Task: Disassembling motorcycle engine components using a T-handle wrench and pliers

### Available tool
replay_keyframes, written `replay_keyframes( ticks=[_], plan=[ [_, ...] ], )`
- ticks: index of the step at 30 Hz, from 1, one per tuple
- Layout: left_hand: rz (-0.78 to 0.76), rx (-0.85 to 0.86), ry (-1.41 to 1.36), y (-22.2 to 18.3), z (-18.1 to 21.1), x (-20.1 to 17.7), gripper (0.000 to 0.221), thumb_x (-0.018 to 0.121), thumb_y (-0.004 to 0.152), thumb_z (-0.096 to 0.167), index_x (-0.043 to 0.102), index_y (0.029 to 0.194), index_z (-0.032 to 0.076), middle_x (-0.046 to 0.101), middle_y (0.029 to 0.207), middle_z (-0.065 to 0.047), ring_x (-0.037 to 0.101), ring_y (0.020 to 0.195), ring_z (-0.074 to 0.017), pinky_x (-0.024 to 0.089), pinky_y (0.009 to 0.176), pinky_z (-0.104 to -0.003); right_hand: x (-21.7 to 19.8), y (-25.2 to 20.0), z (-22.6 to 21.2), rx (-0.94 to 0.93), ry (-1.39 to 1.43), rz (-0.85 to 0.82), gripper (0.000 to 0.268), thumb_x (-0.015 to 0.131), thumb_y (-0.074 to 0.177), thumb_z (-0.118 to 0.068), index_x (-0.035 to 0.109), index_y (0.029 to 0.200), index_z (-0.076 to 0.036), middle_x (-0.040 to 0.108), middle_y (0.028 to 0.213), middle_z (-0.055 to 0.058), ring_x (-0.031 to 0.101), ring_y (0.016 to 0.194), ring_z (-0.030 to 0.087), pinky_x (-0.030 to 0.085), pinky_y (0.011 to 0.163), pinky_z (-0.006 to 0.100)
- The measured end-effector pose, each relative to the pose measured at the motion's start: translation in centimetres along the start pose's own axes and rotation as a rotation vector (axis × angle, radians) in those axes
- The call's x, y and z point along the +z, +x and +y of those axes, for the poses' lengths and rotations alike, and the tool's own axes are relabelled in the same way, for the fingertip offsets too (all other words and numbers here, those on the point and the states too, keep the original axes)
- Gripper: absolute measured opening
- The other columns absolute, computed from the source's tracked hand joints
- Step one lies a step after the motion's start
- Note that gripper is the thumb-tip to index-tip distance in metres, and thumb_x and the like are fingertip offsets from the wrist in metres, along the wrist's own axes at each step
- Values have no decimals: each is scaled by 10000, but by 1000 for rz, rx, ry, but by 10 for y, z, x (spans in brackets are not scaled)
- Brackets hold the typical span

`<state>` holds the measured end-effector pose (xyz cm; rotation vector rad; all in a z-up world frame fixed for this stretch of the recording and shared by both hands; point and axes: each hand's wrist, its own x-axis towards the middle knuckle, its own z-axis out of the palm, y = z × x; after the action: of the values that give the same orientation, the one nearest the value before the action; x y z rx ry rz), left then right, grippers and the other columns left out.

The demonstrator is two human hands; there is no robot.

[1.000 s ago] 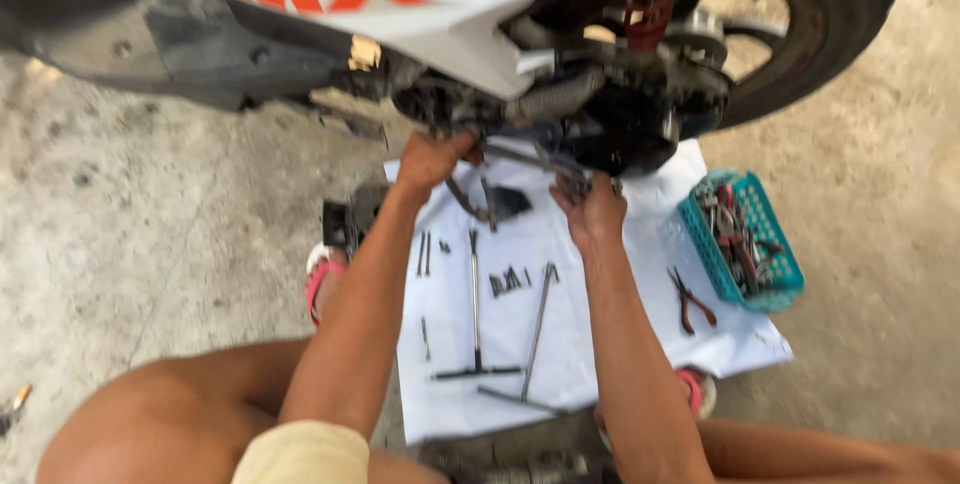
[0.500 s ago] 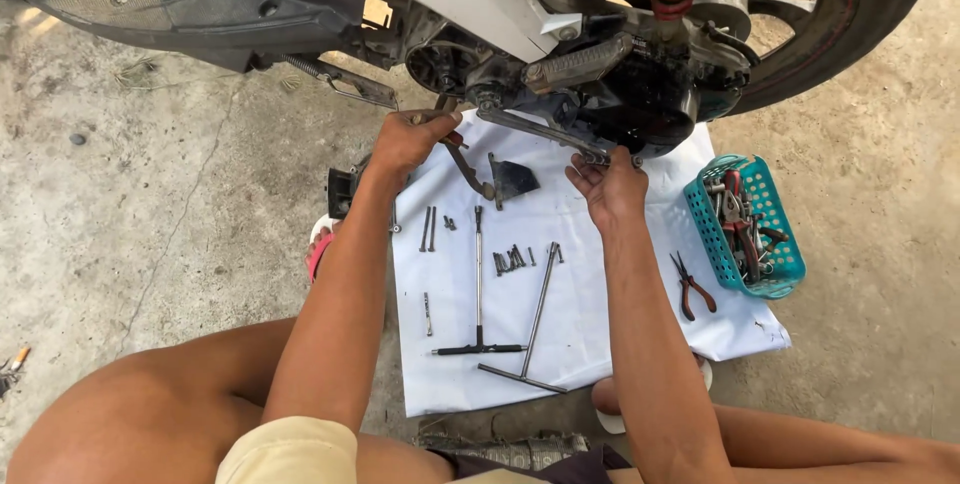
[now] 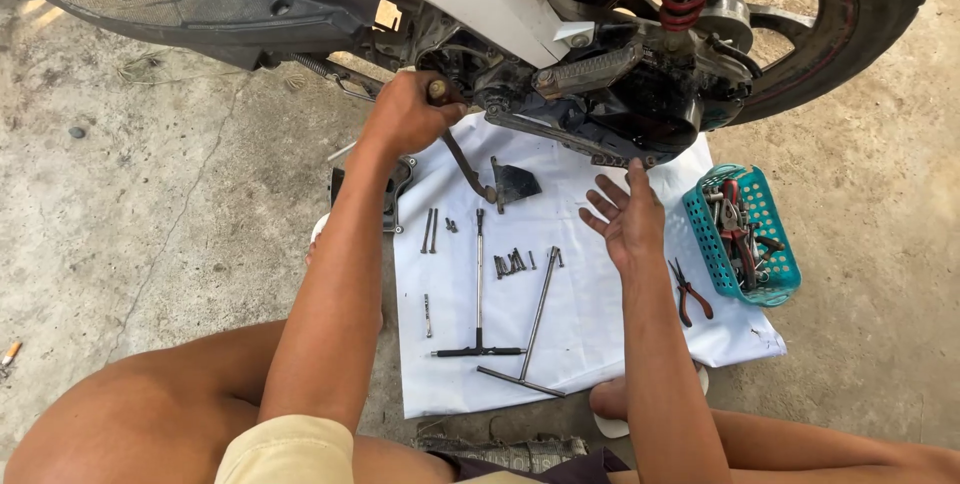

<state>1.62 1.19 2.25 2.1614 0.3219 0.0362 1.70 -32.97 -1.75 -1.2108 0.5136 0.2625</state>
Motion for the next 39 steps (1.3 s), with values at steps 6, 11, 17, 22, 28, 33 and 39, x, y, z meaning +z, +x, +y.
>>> replay_keyframes(
  ticks=[6, 11, 17, 22, 28, 33, 39],
  plan=[
    [21, 149, 9, -18, 42, 1, 224, 827, 792, 250, 813, 1012, 209, 753, 968, -81, 707, 1022, -393, 536, 894, -491, 12, -20, 27, 131, -103, -57, 330, 650, 992, -391, 538, 1183, -145, 739, 1000, 107, 747, 781, 250, 645, 738, 500],
    [-17, 111, 101, -12, 40, 2, 251, 783, 814, 299, 793, 1037, 183, 749, 967, -105, 712, 1006, -403, 545, 873, -514, 9, -23, 46, 147, -224, -79, 318, 642, 994, -317, 557, 1229, -119, 746, 1041, 116, 756, 832, 252, 646, 742, 469],
    [-17, 62, 123, 3, 30, 14, 268, 793, 771, 360, 772, 944, 155, 746, 847, -111, 728, 920, -408, 546, 793, -519, 7, -27, 57, 127, -290, -88, 300, 646, 987, -283, 604, 1222, -102, 744, 1033, 110, 752, 826, 234, 654, 727, 423],
    [-96, -223, 166, 12, -1, 19, 485, 800, 698, 401, 773, 1064, 84, 753, 1038, -184, 702, 1107, -394, 541, 909, -531, 44, -57, 48, -102, -467, -76, 283, 639, 977, -201, 666, 1185, -11, 748, 996, 133, 731, 845, 195, 633, 727, 334],
    [-160, -301, 47, 14, -30, 41, 470, 694, 798, 406, 752, 1149, 99, 736, 1125, -207, 652, 1209, -410, 518, 997, -519, 91, -28, 27, -1110, -883, -141, 158, 622, 1026, -129, 727, 1143, -108, 719, 1034, 62, 688, 1045, 282, 543, 933, 410],
    [-91, -208, -27, 14, -28, 43, 355, 734, 765, 387, 795, 1084, 241, 759, 1013, -135, 702, 1093, -374, 551, 899, -447, 125, 25, 24, -1068, -1290, -220, 364, 697, 984, -331, 696, 1213, -48, 705, 1040, 202, 706, 986, 396, 568, 843, 526],
    [-58, -193, -105, 14, -15, 45, 348, 786, 723, 427, 806, 1048, 303, 763, 950, -81, 723, 1036, -320, 565, 859, -412, 132, 19, 7, -918, -1240, -338, 397, 674, 1036, -376, 587, 1195, -22, 714, 996, 284, 720, 901, 500, 586, 719, 623]
  ],
)
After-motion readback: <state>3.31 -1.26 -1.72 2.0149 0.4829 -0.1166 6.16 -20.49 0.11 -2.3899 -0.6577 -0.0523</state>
